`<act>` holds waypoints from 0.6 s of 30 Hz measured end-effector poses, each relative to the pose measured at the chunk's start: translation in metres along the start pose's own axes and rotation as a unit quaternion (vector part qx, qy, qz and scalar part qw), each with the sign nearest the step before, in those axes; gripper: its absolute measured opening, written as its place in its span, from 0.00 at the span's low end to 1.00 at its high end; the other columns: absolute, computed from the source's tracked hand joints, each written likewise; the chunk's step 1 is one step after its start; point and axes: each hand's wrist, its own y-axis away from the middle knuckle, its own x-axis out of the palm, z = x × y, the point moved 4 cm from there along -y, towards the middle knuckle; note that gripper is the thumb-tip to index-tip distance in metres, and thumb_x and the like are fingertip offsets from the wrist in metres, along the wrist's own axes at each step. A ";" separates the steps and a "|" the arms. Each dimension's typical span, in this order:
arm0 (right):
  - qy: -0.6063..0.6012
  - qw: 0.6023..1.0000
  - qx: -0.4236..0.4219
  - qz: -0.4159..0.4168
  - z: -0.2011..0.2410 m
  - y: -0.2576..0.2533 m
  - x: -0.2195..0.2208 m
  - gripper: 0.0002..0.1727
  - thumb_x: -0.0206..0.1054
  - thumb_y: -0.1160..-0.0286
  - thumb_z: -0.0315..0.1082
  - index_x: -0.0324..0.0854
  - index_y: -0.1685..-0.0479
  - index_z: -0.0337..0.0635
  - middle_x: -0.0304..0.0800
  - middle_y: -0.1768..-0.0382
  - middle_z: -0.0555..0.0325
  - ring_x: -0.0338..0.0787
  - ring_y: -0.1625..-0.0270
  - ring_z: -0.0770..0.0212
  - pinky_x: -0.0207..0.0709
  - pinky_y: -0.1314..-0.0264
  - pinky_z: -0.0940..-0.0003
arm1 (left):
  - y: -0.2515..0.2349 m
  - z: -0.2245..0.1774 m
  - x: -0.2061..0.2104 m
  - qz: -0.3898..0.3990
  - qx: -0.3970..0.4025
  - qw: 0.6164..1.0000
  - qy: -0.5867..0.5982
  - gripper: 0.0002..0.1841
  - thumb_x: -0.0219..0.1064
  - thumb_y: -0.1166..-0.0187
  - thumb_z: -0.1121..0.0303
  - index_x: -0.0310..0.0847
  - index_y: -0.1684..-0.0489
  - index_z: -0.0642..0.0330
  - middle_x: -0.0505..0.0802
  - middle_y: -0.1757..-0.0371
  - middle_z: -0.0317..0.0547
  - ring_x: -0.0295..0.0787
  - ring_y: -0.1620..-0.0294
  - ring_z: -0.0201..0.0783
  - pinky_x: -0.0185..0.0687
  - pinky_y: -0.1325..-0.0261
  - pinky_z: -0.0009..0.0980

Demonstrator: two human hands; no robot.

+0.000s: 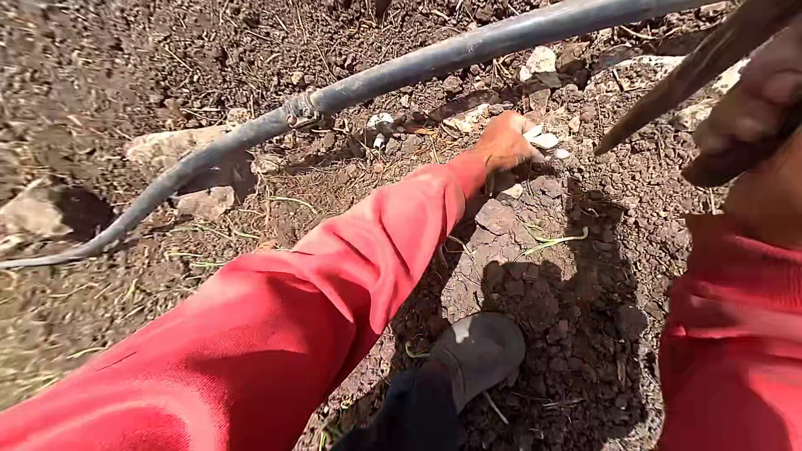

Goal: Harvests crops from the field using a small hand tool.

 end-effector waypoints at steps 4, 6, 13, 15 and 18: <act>0.217 0.961 0.161 -0.061 -0.102 0.045 0.026 0.30 0.46 0.12 0.64 0.78 0.58 0.46 0.75 0.78 0.63 0.79 0.79 0.62 0.79 0.73 0.55 | -0.008 -0.029 0.010 0.018 0.036 0.992 -0.122 0.13 0.78 0.31 0.59 0.92 0.58 0.58 0.94 0.55 0.53 0.91 0.47 0.53 0.84 0.44 0.61; 0.205 0.967 0.129 -0.074 -0.101 0.068 0.019 0.28 0.46 0.10 0.61 0.78 0.54 0.45 0.77 0.76 0.65 0.81 0.77 0.65 0.82 0.70 0.59 | -0.013 -0.049 0.030 0.015 0.068 0.973 -0.219 0.13 0.69 0.26 0.60 0.91 0.52 0.56 0.94 0.47 0.53 0.90 0.39 0.55 0.84 0.44 0.62; -0.009 0.996 0.067 -0.051 0.047 0.161 -0.038 0.21 0.62 0.18 0.58 0.81 0.53 0.48 0.72 0.83 0.71 0.73 0.86 0.70 0.73 0.85 0.70 | 0.037 -0.051 0.058 -0.036 0.072 0.973 -0.216 0.18 0.68 0.25 0.64 0.88 0.37 0.47 0.94 0.42 0.47 0.92 0.41 0.54 0.85 0.48 0.61; 0.039 0.994 0.087 -0.046 0.051 0.183 -0.043 0.25 0.60 0.17 0.61 0.79 0.48 0.48 0.74 0.82 0.71 0.73 0.85 0.71 0.72 0.84 0.72 | 0.066 -0.056 0.049 -0.051 0.060 0.980 -0.185 0.19 0.74 0.31 0.60 0.88 0.40 0.43 0.96 0.54 0.44 0.95 0.51 0.51 0.86 0.55 0.60; 0.175 0.977 0.074 -0.096 0.010 0.213 -0.035 0.25 0.51 0.10 0.58 0.77 0.45 0.44 0.79 0.81 0.71 0.79 0.83 0.70 0.79 0.82 0.70 | 0.105 -0.060 0.090 0.047 0.080 0.974 -0.208 0.22 0.75 0.33 0.66 0.86 0.37 0.48 0.95 0.60 0.52 0.94 0.57 0.57 0.85 0.60 0.61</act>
